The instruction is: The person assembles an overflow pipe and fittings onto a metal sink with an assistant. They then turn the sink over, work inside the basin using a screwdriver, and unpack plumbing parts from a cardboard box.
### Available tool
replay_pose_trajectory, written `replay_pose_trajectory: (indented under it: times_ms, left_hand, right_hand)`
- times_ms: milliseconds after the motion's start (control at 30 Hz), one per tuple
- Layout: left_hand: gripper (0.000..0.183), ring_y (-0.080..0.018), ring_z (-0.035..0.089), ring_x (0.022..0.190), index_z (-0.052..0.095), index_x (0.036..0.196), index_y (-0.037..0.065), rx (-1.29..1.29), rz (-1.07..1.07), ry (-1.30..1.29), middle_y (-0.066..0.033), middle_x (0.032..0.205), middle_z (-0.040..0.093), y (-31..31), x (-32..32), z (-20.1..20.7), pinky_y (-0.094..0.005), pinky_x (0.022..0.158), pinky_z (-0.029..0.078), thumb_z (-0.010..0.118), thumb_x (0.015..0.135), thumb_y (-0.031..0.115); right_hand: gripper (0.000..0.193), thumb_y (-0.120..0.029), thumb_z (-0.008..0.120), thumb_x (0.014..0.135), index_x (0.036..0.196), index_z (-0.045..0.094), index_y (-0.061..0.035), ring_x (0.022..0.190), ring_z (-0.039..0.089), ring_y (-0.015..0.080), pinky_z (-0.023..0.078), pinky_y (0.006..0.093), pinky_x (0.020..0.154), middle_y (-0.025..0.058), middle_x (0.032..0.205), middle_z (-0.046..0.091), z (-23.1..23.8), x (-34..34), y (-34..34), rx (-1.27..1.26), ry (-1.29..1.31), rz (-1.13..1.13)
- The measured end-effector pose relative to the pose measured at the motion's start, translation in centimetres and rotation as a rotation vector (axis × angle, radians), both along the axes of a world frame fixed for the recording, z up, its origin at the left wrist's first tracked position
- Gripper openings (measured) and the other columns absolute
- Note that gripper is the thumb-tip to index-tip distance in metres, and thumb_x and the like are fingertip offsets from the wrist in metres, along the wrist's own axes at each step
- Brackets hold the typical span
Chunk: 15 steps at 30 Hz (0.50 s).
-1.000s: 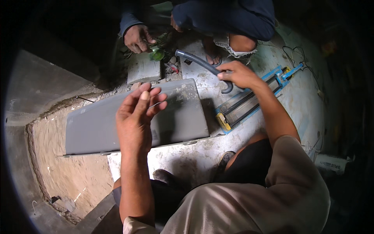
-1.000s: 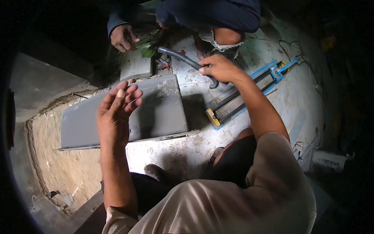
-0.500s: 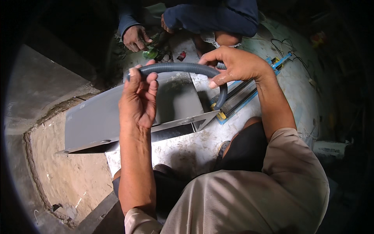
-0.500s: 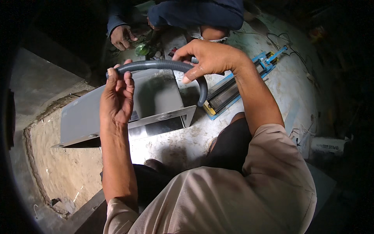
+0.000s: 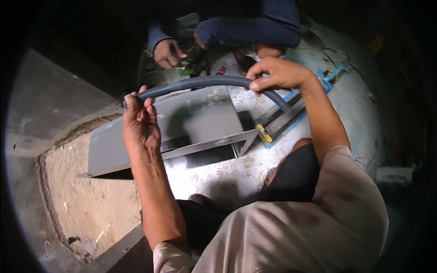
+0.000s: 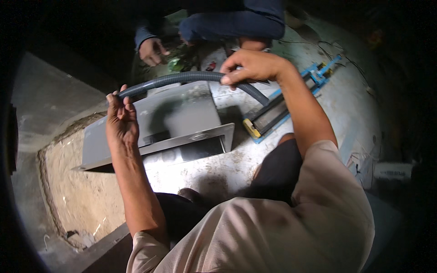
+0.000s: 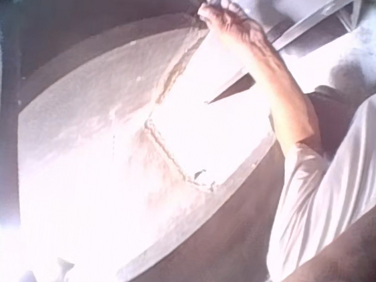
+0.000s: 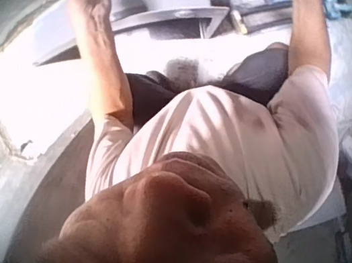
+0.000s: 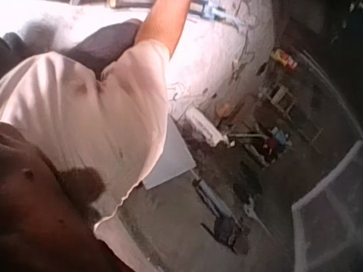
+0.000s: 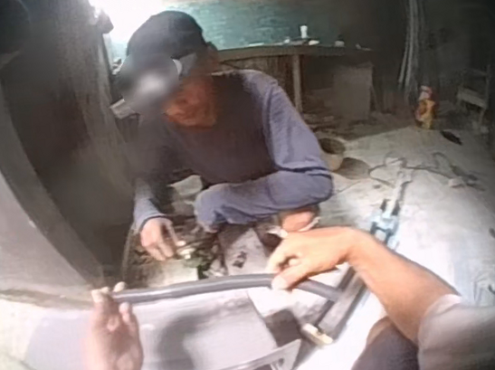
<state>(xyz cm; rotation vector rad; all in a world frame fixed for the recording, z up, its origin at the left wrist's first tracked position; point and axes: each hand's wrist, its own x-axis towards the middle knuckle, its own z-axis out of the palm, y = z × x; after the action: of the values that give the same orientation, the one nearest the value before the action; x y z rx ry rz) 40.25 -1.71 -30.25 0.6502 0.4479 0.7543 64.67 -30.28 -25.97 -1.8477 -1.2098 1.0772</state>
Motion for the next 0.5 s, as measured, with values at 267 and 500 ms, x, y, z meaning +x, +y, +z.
replay_pose_trajectory:
  times_ms: [267,500]
  left_hand:
    - [0.025,-0.0187,0.07,0.076,0.058,0.114,0.003,-0.039,0.034,-0.028,-0.0223,0.123,0.067,0.9,-1.2,1.1,-0.0229,0.066,0.059,0.068,0.099,0.02]
    - [0.037,-0.0239,0.073,0.078,0.053,0.128,-0.002,0.122,-0.014,0.046,-0.0258,0.118,0.068,-2.2,-0.1,1.8,-0.0287,0.069,0.064,0.069,0.098,0.013]
  right_hand:
    - [0.032,-0.026,0.075,0.091,0.104,0.072,0.003,0.08,0.065,0.0097,0.051,0.0241,0.075,0.0043,0.084,0.071,0.0,-0.3,-0.5,0.036,0.036,-0.111]
    - [0.029,-0.023,0.075,0.09,0.104,0.073,0.0019,0.08,0.063,0.0086,0.05,0.0243,0.074,0.0025,0.085,0.071,-2.0,0.9,-1.1,0.043,-0.03,-0.128]
